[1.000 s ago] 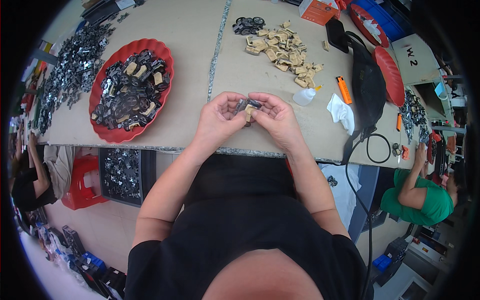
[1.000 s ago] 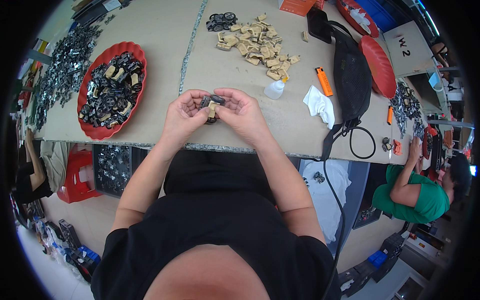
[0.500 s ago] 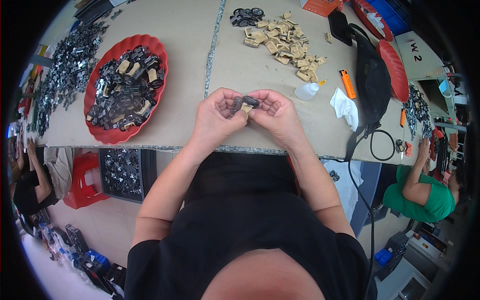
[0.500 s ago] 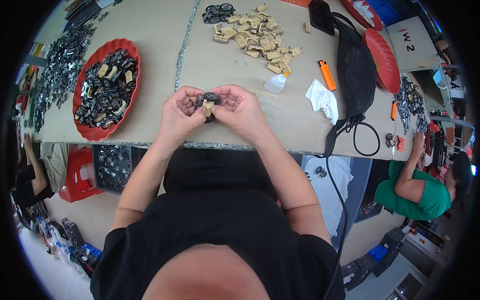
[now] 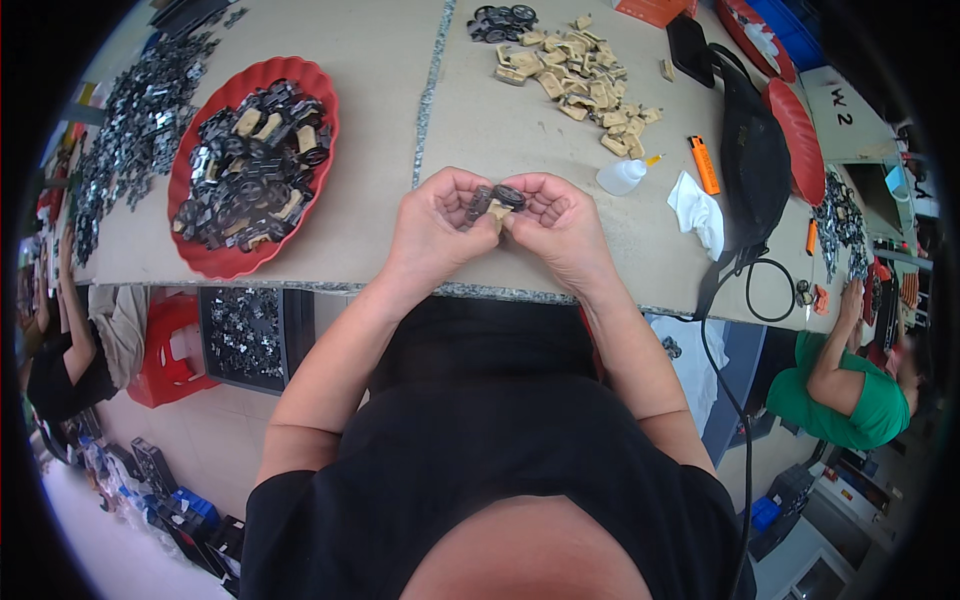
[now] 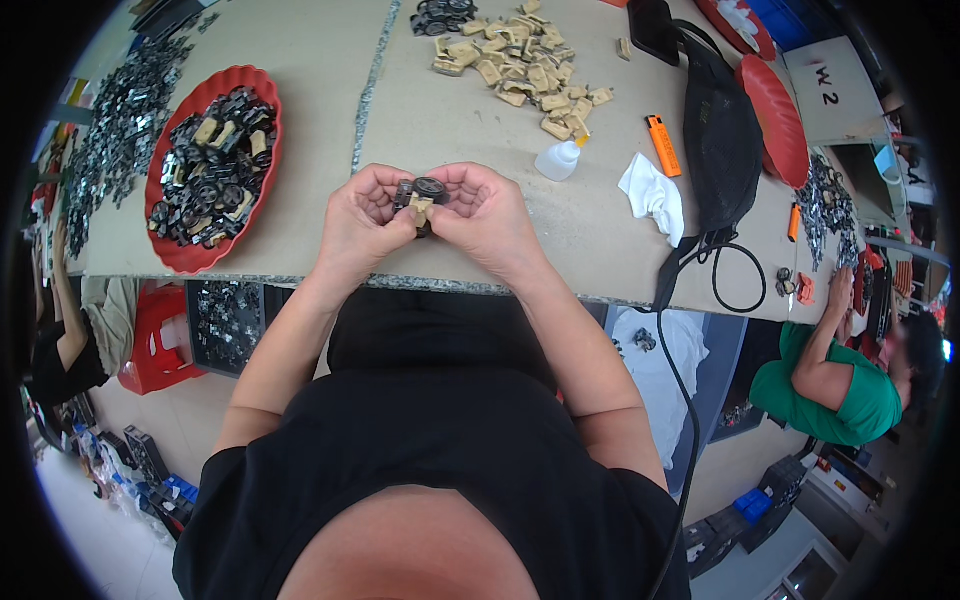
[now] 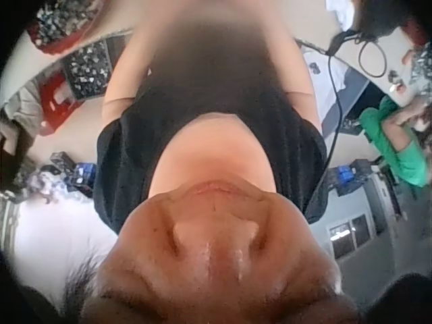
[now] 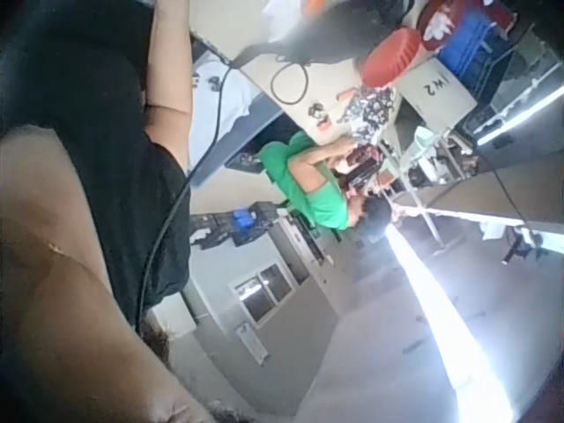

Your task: Glue and assemble small electronic or mechanical components onto a plastic base.

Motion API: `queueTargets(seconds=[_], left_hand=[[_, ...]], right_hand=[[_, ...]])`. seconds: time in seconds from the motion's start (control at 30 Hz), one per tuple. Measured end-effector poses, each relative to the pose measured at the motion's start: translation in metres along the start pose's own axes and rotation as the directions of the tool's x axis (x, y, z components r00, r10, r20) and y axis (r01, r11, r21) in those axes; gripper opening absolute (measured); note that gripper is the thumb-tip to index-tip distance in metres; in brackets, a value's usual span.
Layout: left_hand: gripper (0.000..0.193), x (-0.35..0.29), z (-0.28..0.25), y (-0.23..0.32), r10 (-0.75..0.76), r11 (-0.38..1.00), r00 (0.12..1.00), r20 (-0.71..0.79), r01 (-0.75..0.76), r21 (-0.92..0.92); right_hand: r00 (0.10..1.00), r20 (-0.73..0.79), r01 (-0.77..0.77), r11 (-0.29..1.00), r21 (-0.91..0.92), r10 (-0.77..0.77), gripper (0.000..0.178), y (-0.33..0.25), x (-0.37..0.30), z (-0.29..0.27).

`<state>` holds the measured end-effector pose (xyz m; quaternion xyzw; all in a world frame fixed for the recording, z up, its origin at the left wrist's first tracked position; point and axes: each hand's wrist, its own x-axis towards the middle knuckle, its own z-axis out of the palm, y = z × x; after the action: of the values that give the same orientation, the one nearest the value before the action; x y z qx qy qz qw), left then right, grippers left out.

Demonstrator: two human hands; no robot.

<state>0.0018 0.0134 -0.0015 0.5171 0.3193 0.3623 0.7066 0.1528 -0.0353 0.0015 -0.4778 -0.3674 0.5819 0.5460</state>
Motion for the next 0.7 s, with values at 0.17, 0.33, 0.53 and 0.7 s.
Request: queueTargets(seconds=[0.17, 0.33, 0.53, 0.7], left_hand=[[0.031, 0.003, -0.001, 0.001, 0.012, 0.999, 1.0, -0.009, -0.013, -0.041], [0.033, -0.008, -0.03, 0.036, 0.488, 0.698, 0.863, -0.129, -0.297, 0.652], [0.029, -0.035, -0.132, 0.08, 0.774, 0.176, 0.608, -0.176, 0.061, 0.983], [0.032, -0.034, -0.173, 0.094, 0.649, 0.462, 0.607, -0.459, 0.166, 0.871]], right_hand=[[0.998, -0.024, 0.067, 0.997, 0.035, -0.066, 0.034, 0.003, 0.001, -0.002], [0.99, -0.062, 0.13, 0.991, 0.021, -0.129, 0.033, 0.005, -0.002, -0.003], [0.999, 0.001, 0.054, 0.999, 0.004, -0.054, 0.027, 0.004, -0.002, -0.004], [0.998, 0.029, 0.058, 0.998, -0.014, -0.057, 0.023, 0.001, -0.006, -0.004]])
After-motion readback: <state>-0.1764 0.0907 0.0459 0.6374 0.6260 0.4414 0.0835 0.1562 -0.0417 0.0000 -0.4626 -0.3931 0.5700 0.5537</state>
